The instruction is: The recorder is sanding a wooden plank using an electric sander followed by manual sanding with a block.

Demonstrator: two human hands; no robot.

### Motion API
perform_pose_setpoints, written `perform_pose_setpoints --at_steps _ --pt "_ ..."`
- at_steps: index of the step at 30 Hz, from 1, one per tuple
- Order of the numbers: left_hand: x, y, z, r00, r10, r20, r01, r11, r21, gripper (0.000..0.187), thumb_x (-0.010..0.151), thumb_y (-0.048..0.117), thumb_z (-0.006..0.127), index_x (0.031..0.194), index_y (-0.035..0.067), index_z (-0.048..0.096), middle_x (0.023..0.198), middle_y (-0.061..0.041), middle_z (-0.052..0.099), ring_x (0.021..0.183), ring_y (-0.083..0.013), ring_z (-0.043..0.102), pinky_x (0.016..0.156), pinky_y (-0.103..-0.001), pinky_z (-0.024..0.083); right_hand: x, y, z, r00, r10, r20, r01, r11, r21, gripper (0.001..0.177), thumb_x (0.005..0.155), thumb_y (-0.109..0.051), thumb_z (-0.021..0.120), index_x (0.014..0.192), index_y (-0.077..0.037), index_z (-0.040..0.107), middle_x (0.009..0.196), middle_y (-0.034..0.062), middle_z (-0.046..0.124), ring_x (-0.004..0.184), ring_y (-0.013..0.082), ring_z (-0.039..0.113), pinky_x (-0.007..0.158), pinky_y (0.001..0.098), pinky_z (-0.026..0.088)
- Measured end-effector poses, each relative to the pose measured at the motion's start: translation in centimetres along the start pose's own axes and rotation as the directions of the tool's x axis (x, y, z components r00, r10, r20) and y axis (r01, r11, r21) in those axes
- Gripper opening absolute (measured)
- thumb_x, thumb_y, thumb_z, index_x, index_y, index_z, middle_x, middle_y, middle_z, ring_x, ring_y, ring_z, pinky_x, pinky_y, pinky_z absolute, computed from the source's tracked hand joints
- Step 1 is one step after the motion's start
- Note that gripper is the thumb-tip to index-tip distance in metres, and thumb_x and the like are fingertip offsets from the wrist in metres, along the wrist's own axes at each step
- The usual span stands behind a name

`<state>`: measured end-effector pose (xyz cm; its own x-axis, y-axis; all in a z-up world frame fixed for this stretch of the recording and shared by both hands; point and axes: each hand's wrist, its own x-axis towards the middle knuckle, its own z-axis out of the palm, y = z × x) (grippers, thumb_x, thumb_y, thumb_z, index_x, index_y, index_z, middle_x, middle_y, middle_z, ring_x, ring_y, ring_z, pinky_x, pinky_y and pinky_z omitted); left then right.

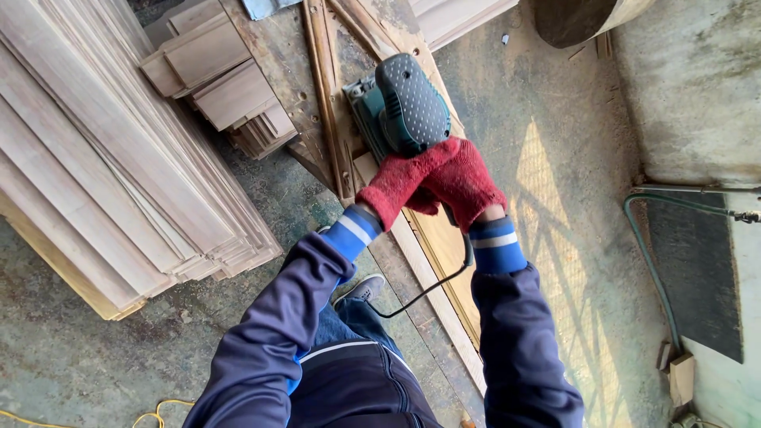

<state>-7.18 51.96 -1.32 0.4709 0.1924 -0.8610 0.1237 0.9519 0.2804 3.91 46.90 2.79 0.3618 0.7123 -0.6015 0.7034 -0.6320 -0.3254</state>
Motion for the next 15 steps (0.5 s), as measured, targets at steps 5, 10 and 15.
perform_pose_setpoints --at_steps 5,10,15 --pt "-0.4 0.3 1.2 1.000 -0.016 0.018 0.015 0.999 0.034 0.076 0.056 0.045 0.095 0.105 -0.007 0.069 0.084 -0.032 0.072 0.072 -0.0483 0.074 0.065 -0.063 0.064 1.5 3.3 1.3 0.995 0.091 -0.048 -0.087 0.993 0.081 0.045 0.082 -0.047 0.073 0.107 -0.010 0.076 0.090 0.0145 0.076 0.099 0.0383 0.074 0.077 0.0489 0.060" --pt "-0.4 -3.6 2.4 0.999 -0.033 0.036 0.033 0.999 0.005 0.083 0.058 0.046 0.095 0.114 -0.007 0.065 0.087 -0.033 0.072 0.072 -0.0506 0.073 0.064 -0.062 0.064 -2.3 3.1 0.5 0.993 0.119 0.014 -0.119 0.993 -0.002 0.049 0.085 -0.038 0.070 0.114 0.001 0.075 0.099 0.0269 0.075 0.107 0.0468 0.070 0.091 0.0537 0.057" --pt "-0.8 -9.2 4.4 0.997 -0.059 0.059 0.060 0.998 -0.019 0.085 0.058 0.045 0.097 0.115 -0.008 0.064 0.087 -0.035 0.071 0.072 -0.0525 0.072 0.063 -0.064 0.064 -6.2 8.0 2.0 0.987 0.157 0.023 -0.159 0.981 0.111 0.041 0.086 -0.038 0.069 0.115 -0.009 0.075 0.099 0.0213 0.076 0.106 0.0443 0.071 0.085 0.0538 0.058"
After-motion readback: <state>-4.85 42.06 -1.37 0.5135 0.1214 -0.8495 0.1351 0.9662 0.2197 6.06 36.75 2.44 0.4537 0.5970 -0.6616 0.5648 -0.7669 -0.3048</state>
